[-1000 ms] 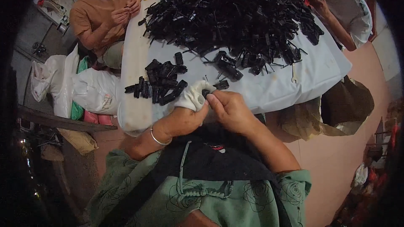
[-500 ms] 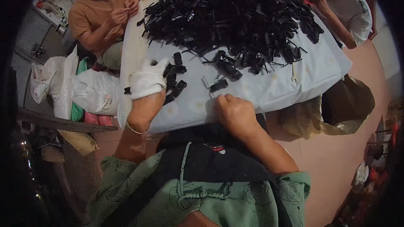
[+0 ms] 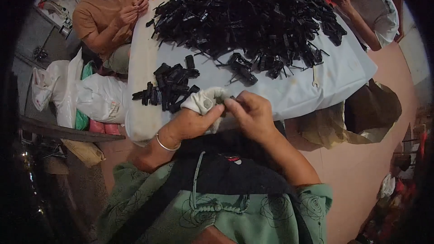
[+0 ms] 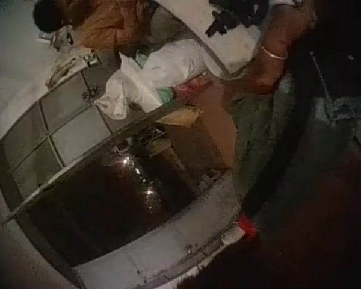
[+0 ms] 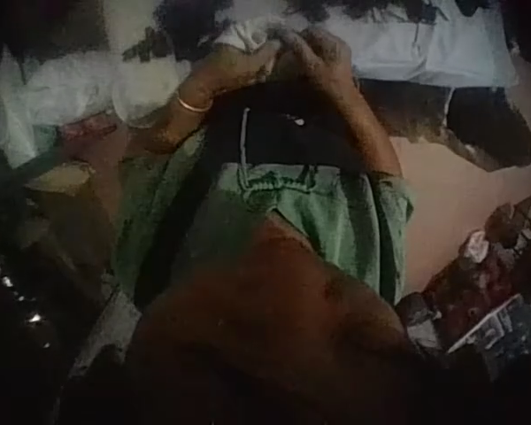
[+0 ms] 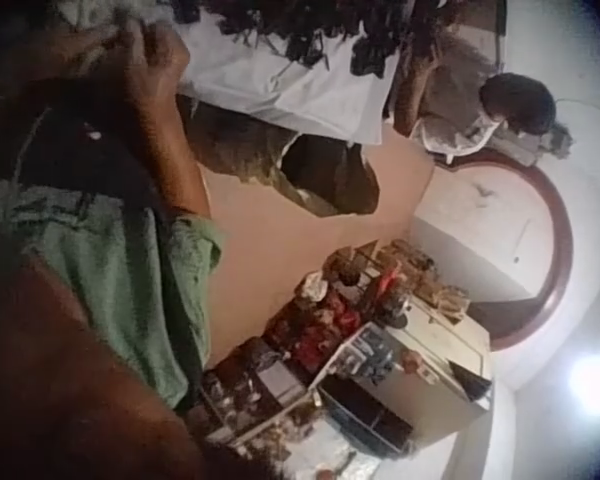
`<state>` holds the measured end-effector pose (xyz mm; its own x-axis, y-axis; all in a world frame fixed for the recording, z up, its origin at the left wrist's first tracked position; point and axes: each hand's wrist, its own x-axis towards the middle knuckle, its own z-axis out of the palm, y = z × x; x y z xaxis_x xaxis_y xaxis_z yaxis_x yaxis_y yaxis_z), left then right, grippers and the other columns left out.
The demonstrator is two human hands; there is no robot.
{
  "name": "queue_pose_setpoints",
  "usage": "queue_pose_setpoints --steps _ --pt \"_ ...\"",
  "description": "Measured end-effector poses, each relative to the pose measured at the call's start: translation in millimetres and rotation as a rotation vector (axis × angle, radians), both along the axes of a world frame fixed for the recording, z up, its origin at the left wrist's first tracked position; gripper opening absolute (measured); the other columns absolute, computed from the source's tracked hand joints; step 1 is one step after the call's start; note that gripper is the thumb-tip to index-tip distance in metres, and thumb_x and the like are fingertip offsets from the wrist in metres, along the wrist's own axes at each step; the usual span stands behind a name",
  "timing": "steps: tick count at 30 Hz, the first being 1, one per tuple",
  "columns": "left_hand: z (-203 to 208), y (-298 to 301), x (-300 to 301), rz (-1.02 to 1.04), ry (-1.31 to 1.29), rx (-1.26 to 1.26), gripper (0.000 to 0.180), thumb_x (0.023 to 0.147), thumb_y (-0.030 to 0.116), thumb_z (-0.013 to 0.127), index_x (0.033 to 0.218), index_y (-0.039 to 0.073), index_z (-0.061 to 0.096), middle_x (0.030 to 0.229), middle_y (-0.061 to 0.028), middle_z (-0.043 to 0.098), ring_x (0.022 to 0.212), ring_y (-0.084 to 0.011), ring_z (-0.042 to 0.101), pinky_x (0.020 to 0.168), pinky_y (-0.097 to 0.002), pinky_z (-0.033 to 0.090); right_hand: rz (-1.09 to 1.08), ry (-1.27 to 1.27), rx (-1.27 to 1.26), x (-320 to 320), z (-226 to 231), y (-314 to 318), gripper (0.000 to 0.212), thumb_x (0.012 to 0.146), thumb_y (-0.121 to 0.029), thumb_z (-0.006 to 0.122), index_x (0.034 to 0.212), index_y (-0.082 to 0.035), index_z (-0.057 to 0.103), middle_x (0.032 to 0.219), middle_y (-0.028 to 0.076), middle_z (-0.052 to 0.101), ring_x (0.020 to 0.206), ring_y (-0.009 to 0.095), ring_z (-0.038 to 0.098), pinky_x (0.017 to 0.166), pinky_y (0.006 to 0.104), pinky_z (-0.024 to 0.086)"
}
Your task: Cleaning small black plastic components individually using a white cloth.
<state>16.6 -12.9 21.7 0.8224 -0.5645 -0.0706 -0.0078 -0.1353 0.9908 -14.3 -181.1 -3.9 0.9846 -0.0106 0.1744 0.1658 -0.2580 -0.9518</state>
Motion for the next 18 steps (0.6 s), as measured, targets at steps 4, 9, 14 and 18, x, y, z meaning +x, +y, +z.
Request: queue_pose_setpoints --steps 4,9,14,18 --pt "0 -5 -2 -0.026 0.029 -0.039 0.020 0.081 0.004 0.054 0.101 0.002 0.052 0.079 -0.0014 0.055 0.062 -0.0037 0.049 0.054 -0.0196 0.042 0.074 0.108 0.142 5 -1 1 0.024 0.086 -0.017 0.057 0.068 -0.002 0.052 0.059 -0.001 0.048 0.058 0.005 0.041 0.050 0.0226 0.034" --pt "-10 -9 -6 0.106 -0.260 0.056 0.021 0.077 0.005 0.057 0.097 0.000 0.053 0.077 -0.0059 0.056 0.066 -0.0145 0.054 0.059 -0.0277 0.045 0.161 -0.021 -0.030 2 -3 0 0.029 0.090 -0.021 0.049 0.070 0.000 0.050 0.058 0.003 0.046 0.056 0.009 0.041 0.050 0.0267 0.036" --pt "-6 -11 -10 0.172 -0.730 0.351 0.024 0.075 0.007 0.059 0.097 0.000 0.054 0.084 -0.0172 0.057 0.081 -0.0302 0.056 0.071 -0.0308 0.045 0.108 0.008 -0.008 1 -11 10 0.030 0.090 -0.020 0.048 0.070 0.001 0.049 0.056 0.007 0.045 0.054 0.011 0.041 0.050 0.0291 0.036" --pt "-14 -9 -10 0.206 -0.738 0.318 0.026 0.075 0.008 0.060 0.099 0.000 0.052 0.088 -0.0139 0.056 0.081 -0.0237 0.056 0.073 -0.0299 0.045 0.109 0.078 0.121 0 -16 11 0.028 0.089 -0.019 0.049 0.070 0.001 0.050 0.057 0.009 0.046 0.053 0.012 0.041 0.048 0.0299 0.036"
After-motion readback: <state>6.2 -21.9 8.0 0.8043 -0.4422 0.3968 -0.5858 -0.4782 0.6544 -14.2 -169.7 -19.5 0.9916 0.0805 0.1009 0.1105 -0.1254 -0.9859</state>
